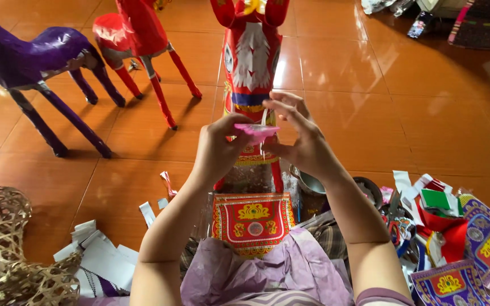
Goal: Decorating and assembling traditional paper horse models using glue and scissors
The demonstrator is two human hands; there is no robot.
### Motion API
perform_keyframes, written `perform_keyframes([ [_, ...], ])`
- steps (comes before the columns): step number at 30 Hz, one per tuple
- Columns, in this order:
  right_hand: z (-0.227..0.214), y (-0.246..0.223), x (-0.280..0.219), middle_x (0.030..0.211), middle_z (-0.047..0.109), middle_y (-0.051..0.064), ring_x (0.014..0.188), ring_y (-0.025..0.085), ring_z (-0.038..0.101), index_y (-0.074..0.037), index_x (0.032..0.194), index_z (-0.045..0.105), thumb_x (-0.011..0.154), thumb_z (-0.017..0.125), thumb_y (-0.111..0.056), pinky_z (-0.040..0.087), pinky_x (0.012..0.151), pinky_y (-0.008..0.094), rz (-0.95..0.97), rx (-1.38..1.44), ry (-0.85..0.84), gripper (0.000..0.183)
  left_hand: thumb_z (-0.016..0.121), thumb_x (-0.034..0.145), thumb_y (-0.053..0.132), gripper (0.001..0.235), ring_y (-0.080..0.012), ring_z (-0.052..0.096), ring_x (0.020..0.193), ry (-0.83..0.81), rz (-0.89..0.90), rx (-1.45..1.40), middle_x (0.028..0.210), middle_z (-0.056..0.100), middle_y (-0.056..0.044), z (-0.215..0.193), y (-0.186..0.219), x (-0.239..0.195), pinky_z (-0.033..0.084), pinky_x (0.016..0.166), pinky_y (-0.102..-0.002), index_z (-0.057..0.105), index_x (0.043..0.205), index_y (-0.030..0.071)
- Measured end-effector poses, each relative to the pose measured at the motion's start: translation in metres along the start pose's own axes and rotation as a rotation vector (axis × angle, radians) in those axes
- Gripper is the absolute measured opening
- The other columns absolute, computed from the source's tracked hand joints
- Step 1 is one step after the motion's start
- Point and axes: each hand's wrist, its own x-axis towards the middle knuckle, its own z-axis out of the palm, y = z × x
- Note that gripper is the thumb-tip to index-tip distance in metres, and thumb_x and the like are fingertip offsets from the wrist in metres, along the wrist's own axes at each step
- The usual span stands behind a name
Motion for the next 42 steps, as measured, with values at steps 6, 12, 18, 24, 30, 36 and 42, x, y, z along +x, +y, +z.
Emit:
perform_keyframes([
  [6,0.013,0.036,0.02,0.127,0.058,0.018,0.12,0.032,0.057,-0.003,0.088,0.067,0.094,0.078,-0.017,0.048,0.101,0.048,-0.002,-0.066,0.181,0.019,0.071,0.097,0.016,0.009,-0.0259,0.077,0.073,-0.036,0.061,0.124,0.076,0.077,-0.009,-0.003,0.013,0.026,0.062,0.079,-0.04,0.077,0.101,0.012],
  [12,-0.003,0.024,0.088,0.092,0.073,0.012,0.099,0.03,0.07,-0.009,0.096,0.072,0.103,0.077,-0.03,0.037,0.107,0.051,-0.14,-0.299,0.365,0.023,0.071,0.098,0.021,0.012,-0.0305,0.076,0.077,0.109,0.157,0.188,0.074,0.074,-0.009,-0.016,0.009,0.067,0.058,0.076,-0.047,0.073,0.102,0.01],
  [18,0.028,0.089,0.12,0.163,0.032,0.003,0.154,0.029,0.031,-0.01,0.091,0.07,0.104,0.082,-0.024,0.025,0.13,0.054,-0.195,-0.657,0.559,0.023,0.081,0.096,0.03,0.077,-0.0265,0.065,0.123,0.389,0.221,0.234,0.129,0.066,-0.013,-0.006,-0.038,0.114,0.054,0.105,-0.043,0.028,0.151,0.018],
  [24,0.036,0.098,0.128,0.159,0.035,0.005,0.151,0.03,0.034,-0.008,0.086,0.069,0.093,0.094,-0.016,0.031,0.125,0.057,-0.147,-0.717,0.687,0.027,0.065,0.098,0.063,0.1,-0.0522,0.057,0.135,0.248,0.183,0.088,0.154,0.036,-0.042,0.014,-0.084,0.169,0.066,0.094,-0.058,0.006,0.158,0.01],
  [30,0.032,0.107,0.13,0.162,0.03,0.007,0.152,0.034,0.037,-0.018,0.151,0.041,0.09,0.093,0.001,0.039,0.134,0.056,-0.023,-0.507,0.707,0.082,0.067,0.087,0.057,0.077,-0.0195,0.082,0.068,0.169,0.088,-0.077,0.082,0.078,-0.012,0.019,-0.08,0.181,0.072,0.054,-0.03,0.037,0.132,0.001],
  [36,0.019,0.132,0.119,0.172,0.017,0.019,0.157,0.052,0.029,-0.034,0.162,0.008,0.097,0.091,-0.002,0.04,0.129,0.06,0.105,0.058,0.514,0.11,0.063,0.096,0.05,0.055,-0.025,0.084,0.073,0.153,0.209,-0.047,0.094,0.079,-0.017,0.016,-0.067,0.175,0.072,0.056,-0.034,0.039,0.126,0.01],
  [42,0.015,0.121,0.122,0.14,0.059,0.03,0.117,0.04,0.075,-0.029,0.156,0.015,0.102,0.082,-0.037,0.073,0.093,0.05,0.17,0.278,0.401,0.087,0.061,0.1,0.049,0.055,-0.0213,0.082,0.067,0.223,0.257,0.104,0.093,0.081,-0.012,0.02,-0.076,0.174,0.066,0.05,-0.032,0.036,0.133,0.014],
])
